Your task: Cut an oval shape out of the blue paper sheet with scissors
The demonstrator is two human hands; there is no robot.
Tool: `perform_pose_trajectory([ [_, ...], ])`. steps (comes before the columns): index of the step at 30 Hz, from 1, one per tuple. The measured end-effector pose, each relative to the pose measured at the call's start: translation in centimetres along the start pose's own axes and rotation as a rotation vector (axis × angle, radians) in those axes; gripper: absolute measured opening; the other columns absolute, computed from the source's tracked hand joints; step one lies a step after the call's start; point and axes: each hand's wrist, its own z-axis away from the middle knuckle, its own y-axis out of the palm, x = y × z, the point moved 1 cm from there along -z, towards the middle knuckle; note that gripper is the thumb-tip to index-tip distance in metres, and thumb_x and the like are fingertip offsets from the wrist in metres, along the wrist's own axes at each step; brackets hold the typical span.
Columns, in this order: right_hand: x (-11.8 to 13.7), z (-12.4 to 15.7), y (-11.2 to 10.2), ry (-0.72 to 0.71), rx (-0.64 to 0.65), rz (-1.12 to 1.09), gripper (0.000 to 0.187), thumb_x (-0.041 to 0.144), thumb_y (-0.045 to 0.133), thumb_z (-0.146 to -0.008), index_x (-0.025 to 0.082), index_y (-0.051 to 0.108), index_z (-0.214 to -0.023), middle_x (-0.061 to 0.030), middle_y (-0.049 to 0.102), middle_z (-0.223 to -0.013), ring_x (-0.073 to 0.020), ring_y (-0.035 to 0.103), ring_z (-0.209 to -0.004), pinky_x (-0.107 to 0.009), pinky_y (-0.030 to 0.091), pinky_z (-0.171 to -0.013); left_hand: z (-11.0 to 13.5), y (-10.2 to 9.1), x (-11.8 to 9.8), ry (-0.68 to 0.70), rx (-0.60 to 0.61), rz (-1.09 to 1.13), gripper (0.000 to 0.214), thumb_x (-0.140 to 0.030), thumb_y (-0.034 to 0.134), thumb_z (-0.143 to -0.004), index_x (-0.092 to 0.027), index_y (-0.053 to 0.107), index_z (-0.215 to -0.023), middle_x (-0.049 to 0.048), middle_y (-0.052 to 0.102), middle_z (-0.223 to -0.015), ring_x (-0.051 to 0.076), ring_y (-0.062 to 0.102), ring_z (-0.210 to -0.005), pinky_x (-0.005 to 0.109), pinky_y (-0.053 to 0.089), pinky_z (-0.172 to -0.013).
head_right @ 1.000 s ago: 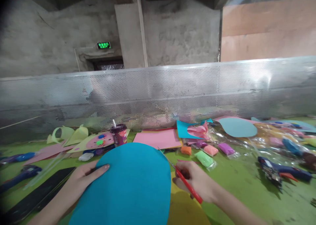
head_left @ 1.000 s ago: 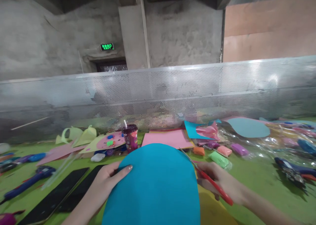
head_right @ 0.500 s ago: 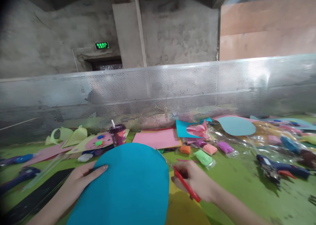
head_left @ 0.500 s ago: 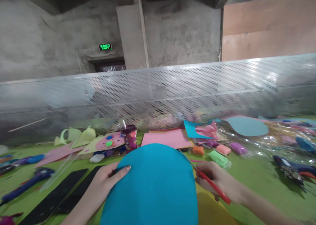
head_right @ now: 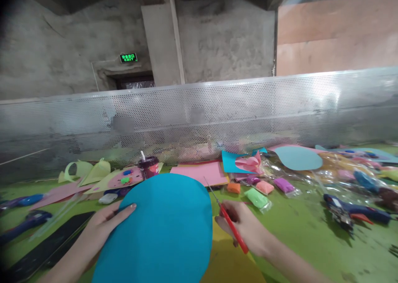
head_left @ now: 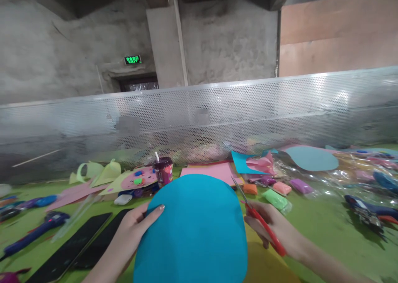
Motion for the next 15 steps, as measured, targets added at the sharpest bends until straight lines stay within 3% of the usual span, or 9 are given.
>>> perform_pose_trajectory([
  [7, 0.12, 0.19, 0.53, 0.015, -0.033, -0.037, 0.024, 0.038, 0.045, -0.079, 0.017, 0.038, -0.071, 0.0061, 0.032, -0.057, -0.0065, 0.039, -0.046, -0.019, 0.041, -0.042, 0.22, 0.17, 0.28, -0.047, -0.005, 0.106, 0.053, -0.049, 0.065, -0.066, -0.022, 0.058, -0.111, 0.0061, 0.067, -0.100, 0.029, 0.065, -0.083, 0.038, 0.055, -0.071],
  [15, -0.25, 0.16, 1.11, 0.018, -0.056, -0.053, 0.023, 0.038, 0.046, -0.076, 0.017, 0.039, -0.071, 0.0048, 0.036, -0.059, -0.0055, 0.038, -0.044, -0.018, 0.039, -0.039, 0.21, 0.47, 0.14, -0.078, -0.029, 0.170, 0.056, -0.046, 0.070, -0.062, -0.022, 0.057, -0.110, 0.0044, 0.069, -0.096, 0.028, 0.065, -0.080, 0.038, 0.056, -0.068],
])
